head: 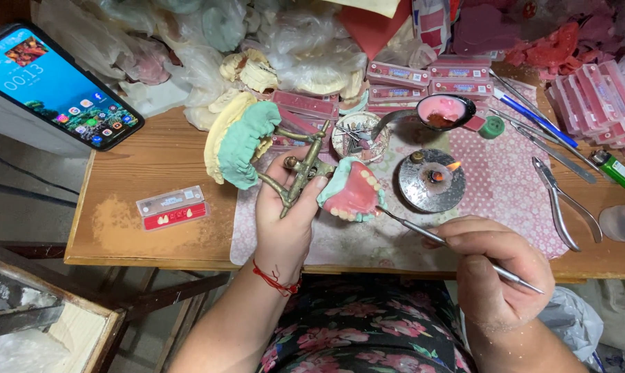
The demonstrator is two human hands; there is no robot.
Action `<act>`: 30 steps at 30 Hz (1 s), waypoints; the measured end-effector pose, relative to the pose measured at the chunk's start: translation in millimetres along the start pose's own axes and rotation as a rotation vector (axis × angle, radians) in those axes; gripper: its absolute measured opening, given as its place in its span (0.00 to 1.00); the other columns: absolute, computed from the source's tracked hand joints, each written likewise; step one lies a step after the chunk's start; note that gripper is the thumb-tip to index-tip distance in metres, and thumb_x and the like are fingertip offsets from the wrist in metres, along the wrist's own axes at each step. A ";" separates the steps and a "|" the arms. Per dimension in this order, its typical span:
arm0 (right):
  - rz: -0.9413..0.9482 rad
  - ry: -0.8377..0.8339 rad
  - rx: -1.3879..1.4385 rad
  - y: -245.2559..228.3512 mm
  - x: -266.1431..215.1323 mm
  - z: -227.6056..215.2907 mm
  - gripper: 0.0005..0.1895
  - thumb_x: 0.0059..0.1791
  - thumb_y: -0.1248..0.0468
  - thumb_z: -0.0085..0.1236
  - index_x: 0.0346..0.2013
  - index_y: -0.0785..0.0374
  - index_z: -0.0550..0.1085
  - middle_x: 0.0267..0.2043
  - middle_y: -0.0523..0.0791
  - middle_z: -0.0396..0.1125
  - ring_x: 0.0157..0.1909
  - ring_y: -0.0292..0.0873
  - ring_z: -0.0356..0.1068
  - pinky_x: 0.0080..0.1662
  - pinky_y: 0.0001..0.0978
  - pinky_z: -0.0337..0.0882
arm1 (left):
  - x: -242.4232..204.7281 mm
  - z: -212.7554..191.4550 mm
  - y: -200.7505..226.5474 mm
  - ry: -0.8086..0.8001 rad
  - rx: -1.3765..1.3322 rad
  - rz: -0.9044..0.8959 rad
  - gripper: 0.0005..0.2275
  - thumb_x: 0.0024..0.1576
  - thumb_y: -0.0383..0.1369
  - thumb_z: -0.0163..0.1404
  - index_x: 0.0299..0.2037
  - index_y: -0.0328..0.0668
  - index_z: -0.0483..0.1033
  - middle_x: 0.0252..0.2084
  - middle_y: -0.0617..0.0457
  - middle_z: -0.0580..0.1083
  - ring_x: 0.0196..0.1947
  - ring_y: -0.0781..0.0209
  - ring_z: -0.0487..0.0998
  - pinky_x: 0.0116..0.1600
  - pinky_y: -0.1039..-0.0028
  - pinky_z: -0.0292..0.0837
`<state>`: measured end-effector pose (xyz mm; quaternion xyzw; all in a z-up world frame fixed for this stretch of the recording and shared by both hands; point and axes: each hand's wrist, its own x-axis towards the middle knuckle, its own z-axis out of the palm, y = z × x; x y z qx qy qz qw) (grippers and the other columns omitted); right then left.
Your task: Applying and shaping wax on a dental model using a heated tool and a dental handpiece
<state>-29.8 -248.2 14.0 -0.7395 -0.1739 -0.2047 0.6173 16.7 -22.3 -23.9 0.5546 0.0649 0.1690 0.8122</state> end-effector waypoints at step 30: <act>0.328 0.267 0.307 66.5 69.3 -32.9 0.17 0.58 0.52 0.56 0.48 0.64 0.73 0.41 0.56 0.74 0.32 0.41 0.75 0.34 0.22 0.76 | 0.8 -1.5 -7.4 -0.019 0.031 -0.038 0.16 0.58 0.22 0.54 0.57 0.38 0.73 0.52 0.49 0.78 0.50 0.64 0.79 0.60 0.73 0.74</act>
